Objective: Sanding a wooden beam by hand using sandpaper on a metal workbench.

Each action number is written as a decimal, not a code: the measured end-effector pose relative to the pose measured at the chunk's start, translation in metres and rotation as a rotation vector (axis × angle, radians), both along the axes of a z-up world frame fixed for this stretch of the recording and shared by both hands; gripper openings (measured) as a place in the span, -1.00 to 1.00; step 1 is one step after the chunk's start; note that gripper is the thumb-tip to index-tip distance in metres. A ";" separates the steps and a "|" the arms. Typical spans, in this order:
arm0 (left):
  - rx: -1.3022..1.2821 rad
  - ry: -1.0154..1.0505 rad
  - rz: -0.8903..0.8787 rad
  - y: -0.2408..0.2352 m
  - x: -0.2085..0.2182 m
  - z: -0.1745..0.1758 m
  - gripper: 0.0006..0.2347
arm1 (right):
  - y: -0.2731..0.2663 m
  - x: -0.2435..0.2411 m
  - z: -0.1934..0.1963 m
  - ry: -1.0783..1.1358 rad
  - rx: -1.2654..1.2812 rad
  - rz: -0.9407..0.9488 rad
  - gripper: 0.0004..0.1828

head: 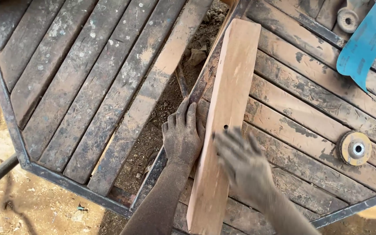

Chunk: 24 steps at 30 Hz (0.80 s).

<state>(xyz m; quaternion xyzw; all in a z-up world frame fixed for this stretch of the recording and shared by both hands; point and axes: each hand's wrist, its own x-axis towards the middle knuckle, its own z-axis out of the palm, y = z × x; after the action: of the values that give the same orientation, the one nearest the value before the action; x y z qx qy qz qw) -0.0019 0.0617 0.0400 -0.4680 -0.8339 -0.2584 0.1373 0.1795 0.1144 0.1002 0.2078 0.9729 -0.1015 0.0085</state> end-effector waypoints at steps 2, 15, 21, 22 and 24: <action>-0.019 -0.003 -0.003 -0.001 -0.001 -0.004 -0.74 | 0.067 -0.049 0.008 0.112 -0.068 -0.107 -0.50; -0.110 -0.011 0.030 -0.001 0.001 -0.029 -0.70 | -0.123 0.039 0.008 -0.016 -0.133 0.003 -0.37; -0.111 -0.047 0.020 0.002 0.002 -0.037 -0.67 | -0.053 0.035 -0.007 0.253 -0.099 -0.108 -0.52; -0.110 -0.044 0.014 -0.003 0.001 -0.037 -0.67 | -0.064 0.027 -0.005 0.256 -0.098 -0.113 -0.52; -0.138 -0.040 -0.014 -0.002 0.001 -0.035 -0.64 | -0.082 0.011 0.004 0.245 -0.110 -0.264 -0.43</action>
<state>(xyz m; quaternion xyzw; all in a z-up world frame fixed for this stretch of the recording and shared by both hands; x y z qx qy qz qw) -0.0011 0.0593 0.0045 -0.4767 -0.8491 -0.2107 0.0863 0.1908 0.0326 0.1045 0.3191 0.9239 -0.1791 -0.1122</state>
